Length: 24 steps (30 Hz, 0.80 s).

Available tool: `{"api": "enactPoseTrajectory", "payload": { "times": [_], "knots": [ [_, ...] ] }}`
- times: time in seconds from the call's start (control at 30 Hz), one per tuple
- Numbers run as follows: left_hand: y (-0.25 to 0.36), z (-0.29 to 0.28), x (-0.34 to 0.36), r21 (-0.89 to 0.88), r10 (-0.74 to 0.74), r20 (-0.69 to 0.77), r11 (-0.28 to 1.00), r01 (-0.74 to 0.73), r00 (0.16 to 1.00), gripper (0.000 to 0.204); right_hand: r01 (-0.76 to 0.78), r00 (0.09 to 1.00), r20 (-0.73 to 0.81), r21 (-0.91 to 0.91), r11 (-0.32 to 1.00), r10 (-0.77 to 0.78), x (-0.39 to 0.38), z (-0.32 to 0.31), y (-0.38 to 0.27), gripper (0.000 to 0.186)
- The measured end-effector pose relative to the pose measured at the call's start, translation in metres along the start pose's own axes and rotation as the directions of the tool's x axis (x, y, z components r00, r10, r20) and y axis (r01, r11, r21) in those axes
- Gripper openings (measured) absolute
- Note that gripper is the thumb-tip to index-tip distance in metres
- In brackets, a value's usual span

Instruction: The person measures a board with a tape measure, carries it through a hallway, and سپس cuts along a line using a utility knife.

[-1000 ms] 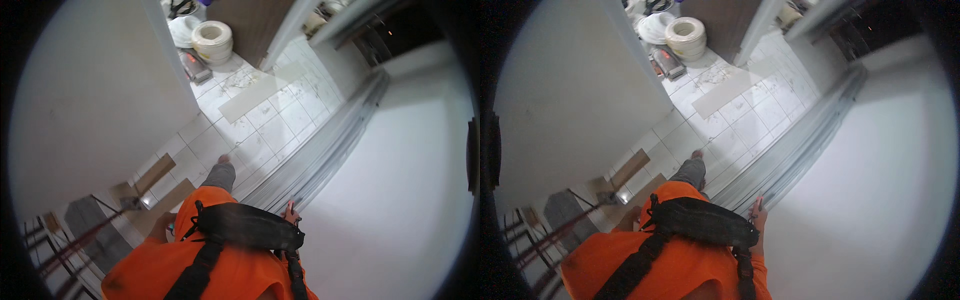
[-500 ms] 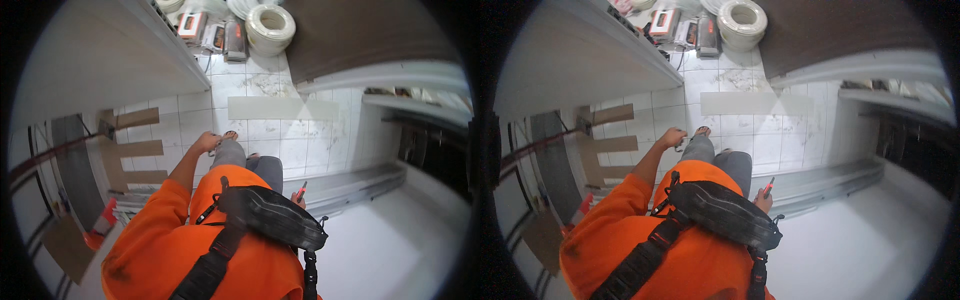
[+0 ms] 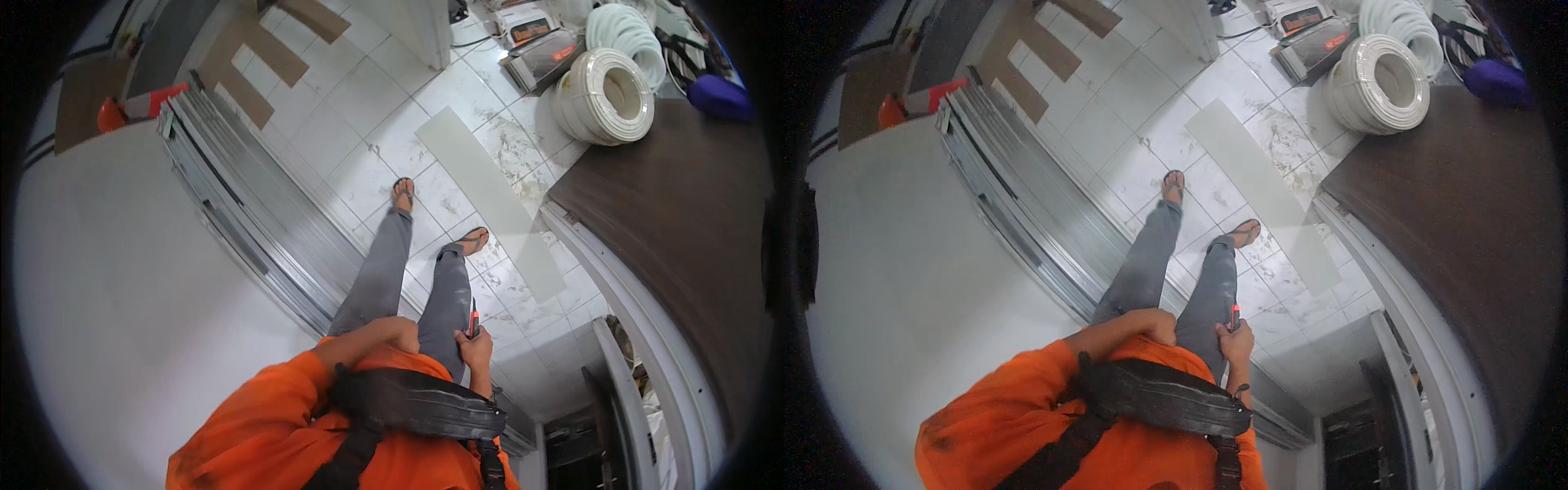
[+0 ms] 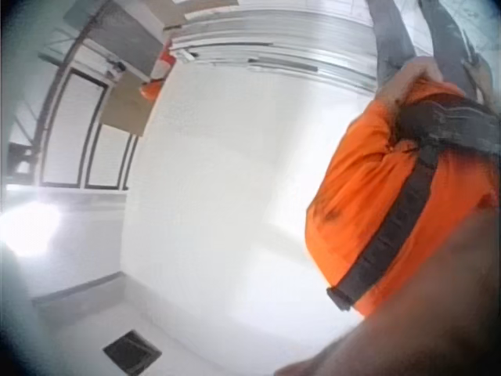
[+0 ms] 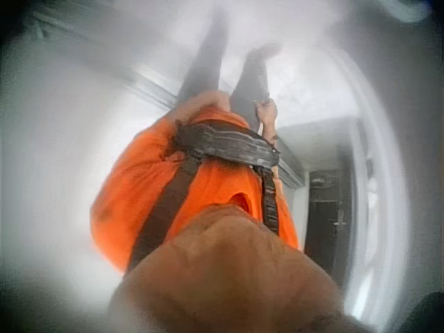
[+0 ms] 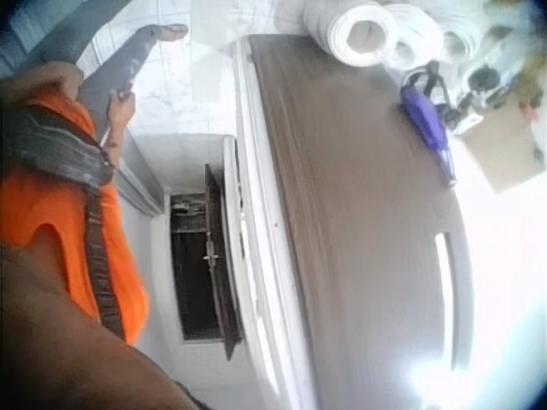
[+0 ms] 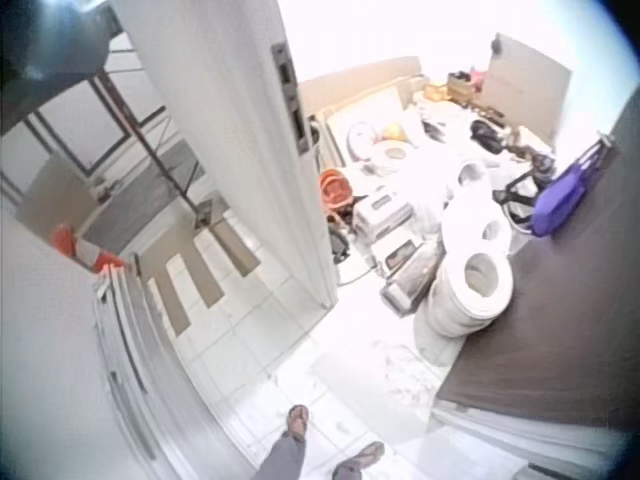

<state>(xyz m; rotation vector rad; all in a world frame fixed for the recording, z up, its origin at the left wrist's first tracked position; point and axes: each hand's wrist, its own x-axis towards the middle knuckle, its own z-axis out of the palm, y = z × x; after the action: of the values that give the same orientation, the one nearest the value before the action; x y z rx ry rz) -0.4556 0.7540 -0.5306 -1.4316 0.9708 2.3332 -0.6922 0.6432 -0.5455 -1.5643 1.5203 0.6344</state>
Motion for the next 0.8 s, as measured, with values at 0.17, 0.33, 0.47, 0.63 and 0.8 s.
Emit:
{"api": "enactPoseTrajectory", "payload": {
  "times": [0.17,0.33,0.47,0.63,0.8],
  "knots": [
    [0.006,0.048,0.011,-0.293,0.380,0.184,0.902,-0.318,0.907,0.056,-0.119,0.691,0.718,0.009,0.993,0.076,0.007,-0.081,0.011,0.031],
    [-0.044,0.018,0.143,-0.369,0.424,0.021,0.845,-0.387,0.905,0.053,-0.322,0.882,0.419,0.201,0.925,0.216,0.061,-0.066,-0.008,0.025],
    [-0.119,-0.100,0.315,-0.504,-0.172,-0.638,0.831,-0.238,0.751,0.056,-0.045,0.996,-0.014,0.778,0.627,0.089,0.235,0.012,-0.020,0.019],
    [-0.198,-0.230,0.448,-0.648,-0.565,-0.716,0.756,-0.090,0.410,0.067,0.029,0.996,0.005,0.918,0.396,-0.085,0.417,0.103,-0.060,0.020],
    [-0.284,-0.281,0.513,-0.627,-0.616,-0.779,0.764,-0.153,0.118,0.063,0.176,0.952,-0.003,0.826,0.536,-0.307,0.462,0.124,-0.096,0.026]
  ]
}}
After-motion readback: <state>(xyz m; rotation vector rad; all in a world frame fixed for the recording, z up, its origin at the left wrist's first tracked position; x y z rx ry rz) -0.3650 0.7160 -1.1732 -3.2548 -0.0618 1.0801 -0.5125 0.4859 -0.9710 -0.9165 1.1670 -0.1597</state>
